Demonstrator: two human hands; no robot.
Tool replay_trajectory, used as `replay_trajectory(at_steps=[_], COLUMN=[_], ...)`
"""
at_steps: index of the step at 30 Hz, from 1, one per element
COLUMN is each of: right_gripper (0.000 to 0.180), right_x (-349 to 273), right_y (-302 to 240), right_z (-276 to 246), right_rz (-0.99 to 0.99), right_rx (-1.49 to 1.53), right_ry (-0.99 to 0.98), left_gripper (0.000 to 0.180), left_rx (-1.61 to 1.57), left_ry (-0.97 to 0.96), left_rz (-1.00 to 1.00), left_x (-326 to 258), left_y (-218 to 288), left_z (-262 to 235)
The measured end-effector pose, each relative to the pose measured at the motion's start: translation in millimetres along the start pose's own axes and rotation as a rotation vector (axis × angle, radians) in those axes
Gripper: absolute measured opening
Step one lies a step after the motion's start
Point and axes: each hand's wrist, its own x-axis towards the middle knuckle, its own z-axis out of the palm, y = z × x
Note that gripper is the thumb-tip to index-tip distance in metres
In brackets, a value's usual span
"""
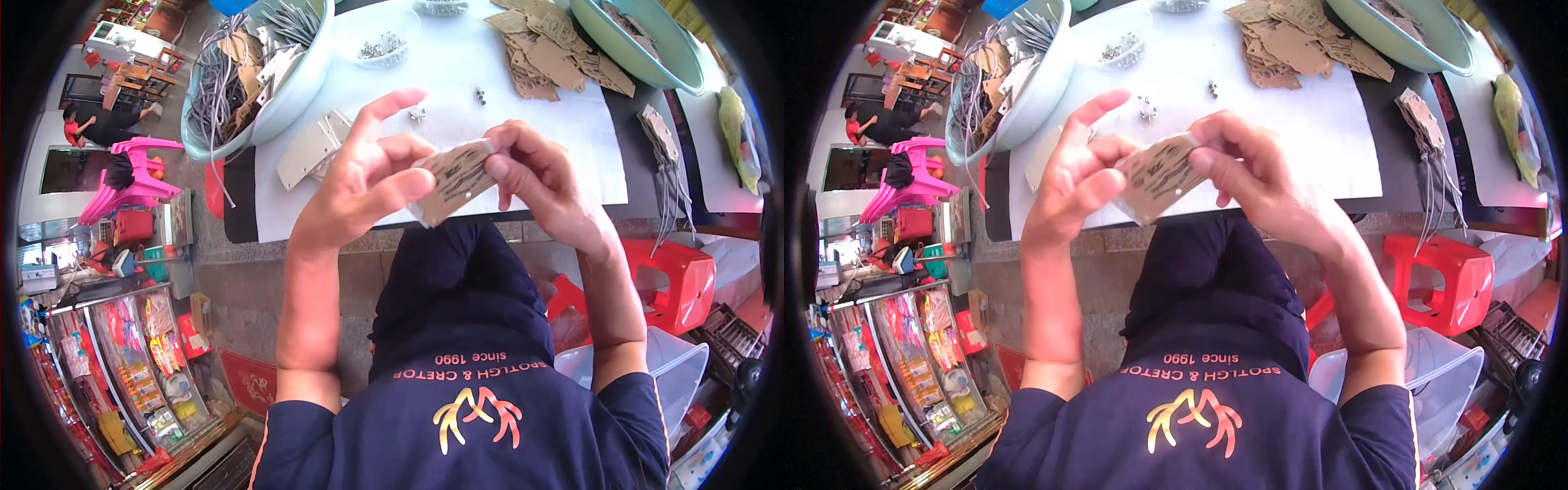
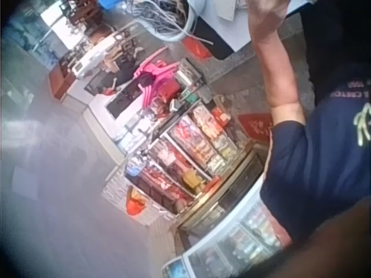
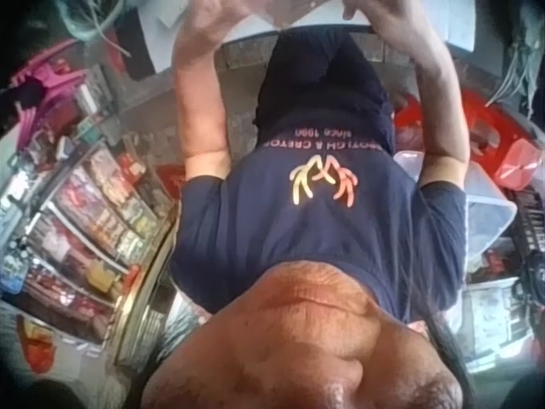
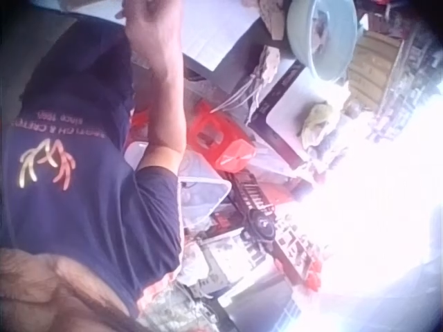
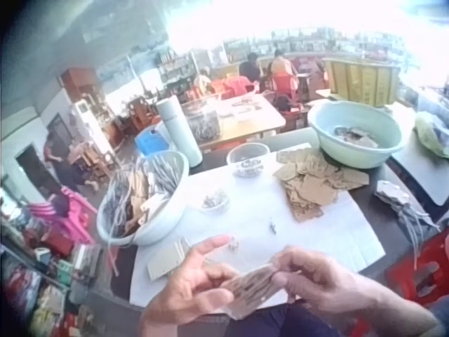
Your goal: Manually attaching small metal components to material tags or labels.
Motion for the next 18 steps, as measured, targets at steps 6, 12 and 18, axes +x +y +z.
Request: replay_trajectory(at_steps=[6,12,18], right_gripper=[0.018,0.021,0.028], right_x=[-6,-9,-2], right_y=[14,20,15], right_z=[14,33,26], right_rz=[0.042,0.079,-0.018], right_rx=[0.379,0.378,0.173], right_ry=[0.162,0.221,0.297], left_gripper=[0.057,0.032,0.031], left_rx=[-0.151,-0.068,0.005], left_ry=[0.272,0.452,0.475], left_rz=[0.256,0.254,0.168], left_x=[-3,2,0], left_y=[-31,-40,-31], left_z=[27,50,56])
